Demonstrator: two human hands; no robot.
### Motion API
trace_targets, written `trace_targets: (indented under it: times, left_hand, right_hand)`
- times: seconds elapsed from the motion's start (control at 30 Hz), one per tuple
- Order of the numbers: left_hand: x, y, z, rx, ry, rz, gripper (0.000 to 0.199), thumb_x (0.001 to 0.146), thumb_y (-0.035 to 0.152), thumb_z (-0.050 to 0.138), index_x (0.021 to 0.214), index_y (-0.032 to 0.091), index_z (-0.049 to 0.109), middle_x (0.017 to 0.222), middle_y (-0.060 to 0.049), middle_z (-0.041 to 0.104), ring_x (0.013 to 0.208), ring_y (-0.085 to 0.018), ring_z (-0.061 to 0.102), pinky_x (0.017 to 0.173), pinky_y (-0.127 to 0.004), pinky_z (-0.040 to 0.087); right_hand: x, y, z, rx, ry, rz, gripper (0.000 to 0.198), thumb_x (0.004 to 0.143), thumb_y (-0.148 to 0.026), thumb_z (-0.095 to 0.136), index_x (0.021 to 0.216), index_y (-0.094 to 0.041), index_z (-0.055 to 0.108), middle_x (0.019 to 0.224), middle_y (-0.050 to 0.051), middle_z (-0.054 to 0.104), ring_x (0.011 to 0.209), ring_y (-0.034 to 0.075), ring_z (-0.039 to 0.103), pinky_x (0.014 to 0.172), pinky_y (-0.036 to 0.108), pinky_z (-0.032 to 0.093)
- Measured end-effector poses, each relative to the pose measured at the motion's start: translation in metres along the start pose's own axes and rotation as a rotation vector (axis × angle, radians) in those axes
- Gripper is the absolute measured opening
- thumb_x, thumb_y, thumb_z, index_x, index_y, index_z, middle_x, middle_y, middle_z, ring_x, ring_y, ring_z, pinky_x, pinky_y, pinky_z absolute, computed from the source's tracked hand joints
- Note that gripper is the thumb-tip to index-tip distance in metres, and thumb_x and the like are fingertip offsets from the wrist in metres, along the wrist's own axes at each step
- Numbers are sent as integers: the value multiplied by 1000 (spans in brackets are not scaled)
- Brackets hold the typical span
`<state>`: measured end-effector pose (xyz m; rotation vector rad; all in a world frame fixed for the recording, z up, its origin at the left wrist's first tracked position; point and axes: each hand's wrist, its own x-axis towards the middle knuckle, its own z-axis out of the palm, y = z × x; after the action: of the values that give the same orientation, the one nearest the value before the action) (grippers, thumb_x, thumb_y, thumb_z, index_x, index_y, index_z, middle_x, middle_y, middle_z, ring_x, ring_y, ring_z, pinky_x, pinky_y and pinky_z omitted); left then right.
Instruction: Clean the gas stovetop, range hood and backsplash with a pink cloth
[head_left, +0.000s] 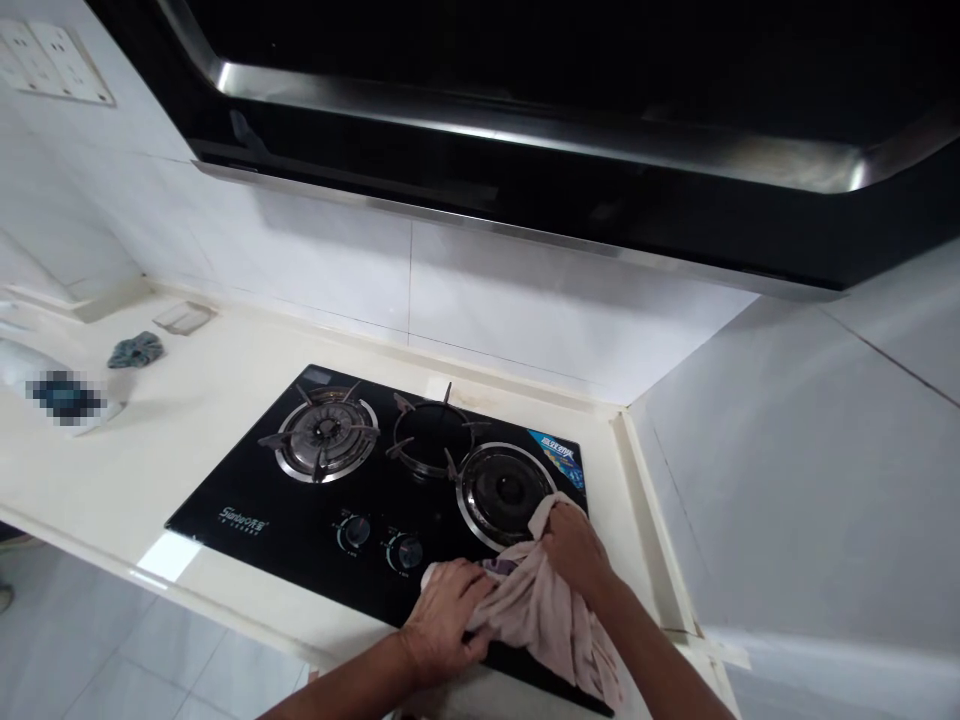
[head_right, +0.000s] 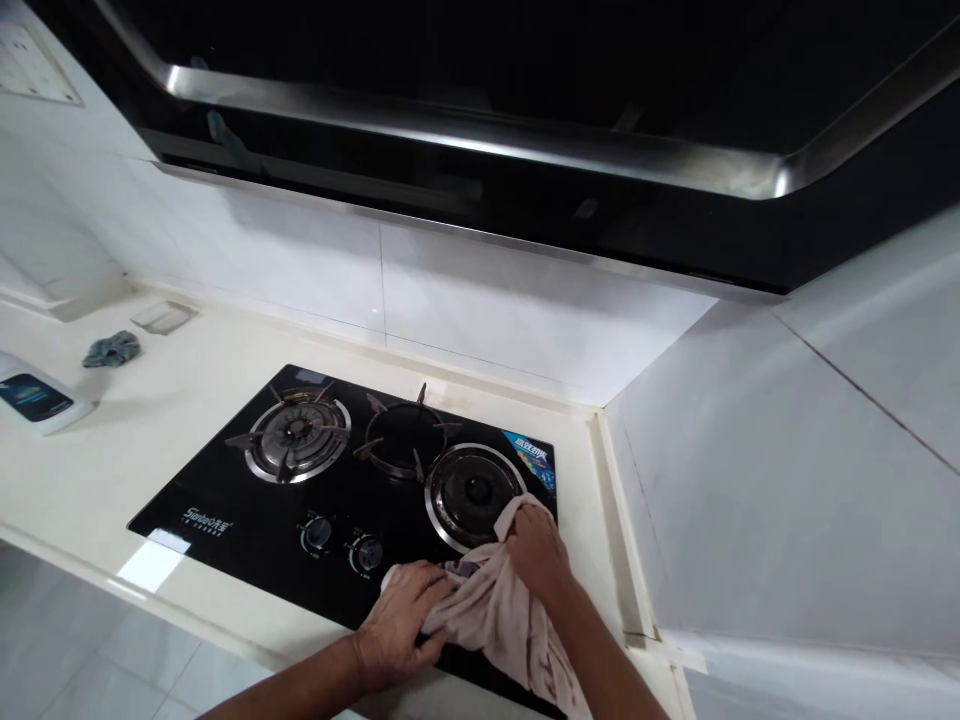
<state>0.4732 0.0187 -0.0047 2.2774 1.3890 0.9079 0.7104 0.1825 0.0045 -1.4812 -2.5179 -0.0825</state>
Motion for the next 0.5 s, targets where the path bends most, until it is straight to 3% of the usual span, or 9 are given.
trace_targets:
  times: [0.17, 0.33, 0.5]
  left_hand:
    - [26, 9, 12, 70, -77, -57, 50, 81, 33, 69, 127, 20, 54, 138, -8, 55, 124, -29, 46, 107, -47, 38]
    - [28, 11, 8, 213, -196, -36, 23, 92, 26, 57, 114, 20, 61, 128, -6, 61, 114, -25, 52, 99, -44, 43]
    - [12, -3, 0, 256, -112, -140, 28, 92, 9, 46, 113, 17, 61, 123, -10, 63, 117, -28, 52, 105, -50, 42]
  right_hand:
    - [12, 1, -10, -119, -75, -22, 28, 81, -10, 50, 105, -11, 65, 113, 14, 65, 113, 27, 53, 108, 41, 32]
    - [-10, -26, -16, -113, -166, -85, 19, 86, -13, 52, 98, -13, 66, 106, 14, 65, 106, 28, 55, 99, 42, 37]
    - [-31, -71, -7, 5, -99, -104, 15, 92, -20, 49, 94, -16, 64, 101, 12, 64, 99, 26, 55, 88, 41, 42]
